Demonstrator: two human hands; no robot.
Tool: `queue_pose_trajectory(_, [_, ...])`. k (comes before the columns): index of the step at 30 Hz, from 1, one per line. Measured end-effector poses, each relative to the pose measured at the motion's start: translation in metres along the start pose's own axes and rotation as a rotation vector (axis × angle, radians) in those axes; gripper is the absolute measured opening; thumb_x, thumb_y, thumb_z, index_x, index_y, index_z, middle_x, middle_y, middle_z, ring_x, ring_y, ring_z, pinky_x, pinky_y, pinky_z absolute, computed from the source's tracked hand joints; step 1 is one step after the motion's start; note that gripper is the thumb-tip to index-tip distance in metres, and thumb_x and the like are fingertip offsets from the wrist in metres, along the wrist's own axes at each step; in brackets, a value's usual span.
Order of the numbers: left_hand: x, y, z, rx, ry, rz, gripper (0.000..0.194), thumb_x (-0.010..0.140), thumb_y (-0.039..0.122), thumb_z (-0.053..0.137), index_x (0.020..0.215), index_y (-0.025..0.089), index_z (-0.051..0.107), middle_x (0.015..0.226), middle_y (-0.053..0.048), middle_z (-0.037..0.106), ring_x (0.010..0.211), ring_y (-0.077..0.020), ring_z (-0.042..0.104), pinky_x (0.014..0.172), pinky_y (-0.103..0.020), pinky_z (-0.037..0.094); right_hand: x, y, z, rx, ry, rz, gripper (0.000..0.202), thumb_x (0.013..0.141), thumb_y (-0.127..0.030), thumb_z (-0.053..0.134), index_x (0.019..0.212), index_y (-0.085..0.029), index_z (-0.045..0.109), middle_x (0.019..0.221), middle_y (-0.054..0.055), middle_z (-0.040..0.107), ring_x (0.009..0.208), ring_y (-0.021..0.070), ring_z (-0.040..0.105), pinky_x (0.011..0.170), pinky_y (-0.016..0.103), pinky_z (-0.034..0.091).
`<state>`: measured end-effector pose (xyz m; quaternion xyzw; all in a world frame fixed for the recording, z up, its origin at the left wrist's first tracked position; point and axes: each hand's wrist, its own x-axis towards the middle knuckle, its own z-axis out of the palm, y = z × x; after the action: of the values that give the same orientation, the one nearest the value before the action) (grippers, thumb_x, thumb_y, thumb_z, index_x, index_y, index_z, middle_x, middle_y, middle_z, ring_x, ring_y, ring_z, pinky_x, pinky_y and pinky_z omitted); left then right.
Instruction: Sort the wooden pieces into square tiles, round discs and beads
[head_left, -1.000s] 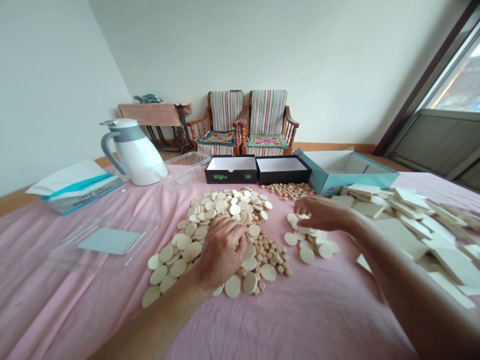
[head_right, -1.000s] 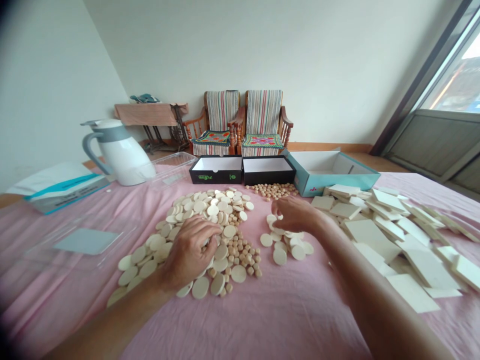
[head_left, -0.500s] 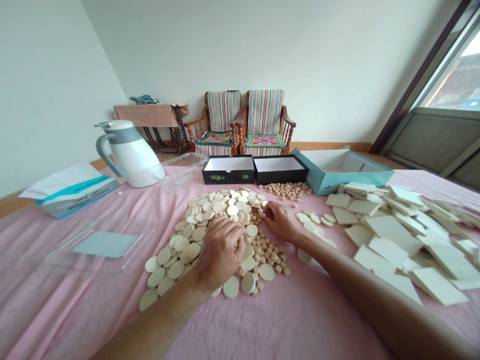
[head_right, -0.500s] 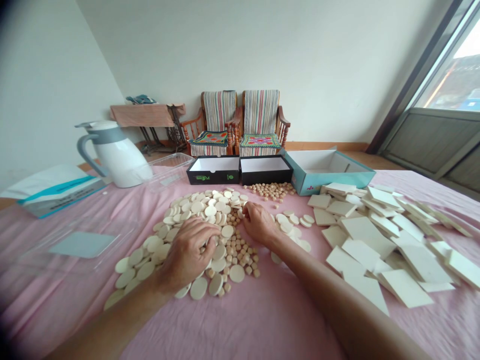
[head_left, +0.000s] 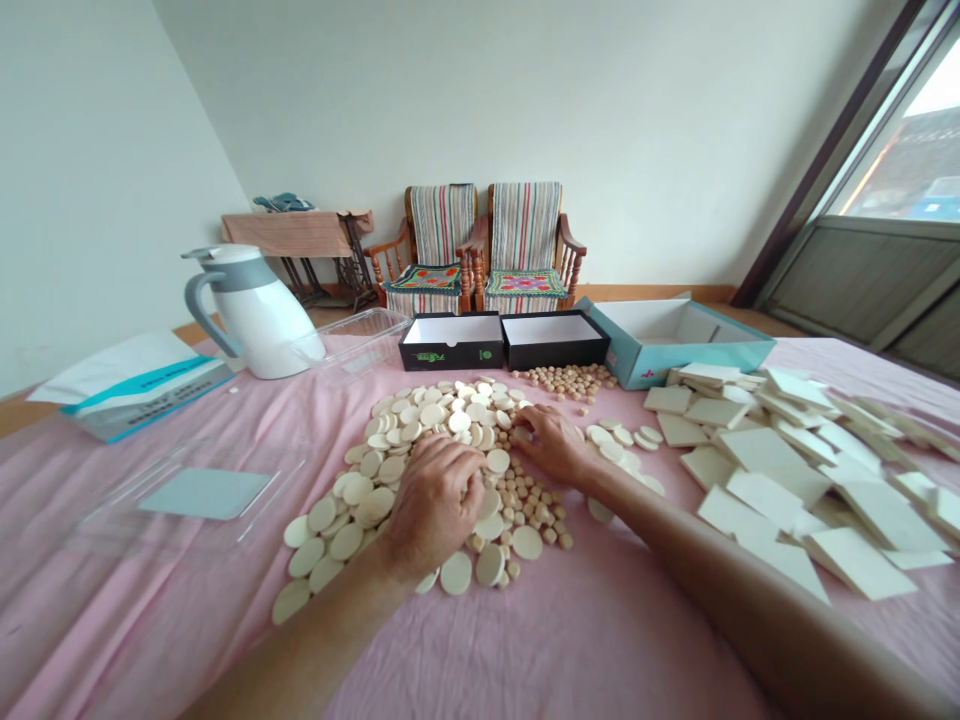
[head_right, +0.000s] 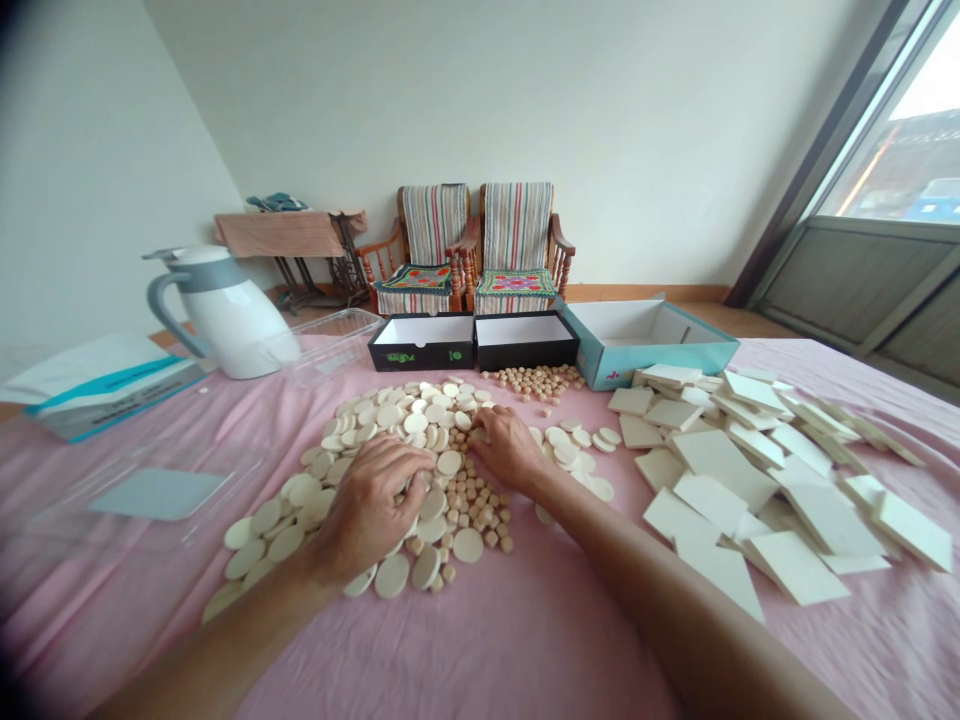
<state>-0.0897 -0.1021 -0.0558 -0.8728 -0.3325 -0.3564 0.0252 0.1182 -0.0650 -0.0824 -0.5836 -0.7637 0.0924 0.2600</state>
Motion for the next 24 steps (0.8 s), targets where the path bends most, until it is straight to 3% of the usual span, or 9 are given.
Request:
queue_pose_trajectory(5, [0.000,0.001,-0.001,0.009,-0.012,-0.001,0.019,0.079,0.007,0.050,0.082,0.018,0.065,0.080,-0.004,0.067,0.083,-0.0192,0.061,0.087,-0.041,0.047,0.001,0.007,-0.034,-0.045,0.025,0.030,0.012,0.079,-0.018,0.052,0.086,-0.016,0.061,0.085,0.005,0.066,0.079,0.0152,0.057,0.071,0.024,0.039])
queue_pose_trajectory(9, [0.000,0.001,-0.001,0.010,-0.025,0.003,0.018,0.079,0.007,0.050,0.081,0.018,0.065,0.079,-0.004,0.066,0.082,-0.0188,0.061,0.088,-0.041,0.046,-0.012,0.019,-0.073,-0.207,-0.144,0.083,0.019,0.074,-0.016,0.056,0.091,-0.015,0.064,0.090,0.007,0.068,0.082,0.0175,0.059,0.072,0.025,0.040])
queue_pose_trajectory(12, [0.000,0.001,0.000,0.005,-0.030,0.008,0.018,0.080,0.007,0.049,0.082,0.018,0.064,0.080,-0.004,0.066,0.082,-0.0188,0.061,0.091,-0.041,0.045,-0.027,0.020,-0.087,-0.271,-0.222,0.087,0.024,0.072,-0.013,0.057,0.095,-0.015,0.066,0.096,0.009,0.068,0.088,0.0199,0.060,0.077,0.027,0.040])
queue_pose_trajectory(18, [0.000,0.002,0.000,0.008,-0.038,0.007,0.019,0.080,0.007,0.049,0.082,0.018,0.064,0.080,-0.004,0.066,0.083,-0.0190,0.061,0.091,-0.041,0.044,-0.053,-0.016,-0.072,-0.131,-0.360,-0.034,0.020,0.074,-0.010,0.055,0.088,-0.019,0.067,0.089,0.005,0.068,0.086,0.0180,0.060,0.074,0.026,0.040])
queue_pose_trajectory(24, [0.000,0.001,0.000,0.011,-0.033,0.005,0.018,0.081,0.007,0.049,0.082,0.018,0.063,0.080,-0.004,0.066,0.083,-0.0194,0.060,0.091,-0.042,0.044,-0.062,-0.036,-0.053,-0.189,-0.356,-0.068,0.020,0.073,-0.007,0.051,0.086,-0.017,0.062,0.087,0.008,0.065,0.080,0.0175,0.058,0.067,0.026,0.036])
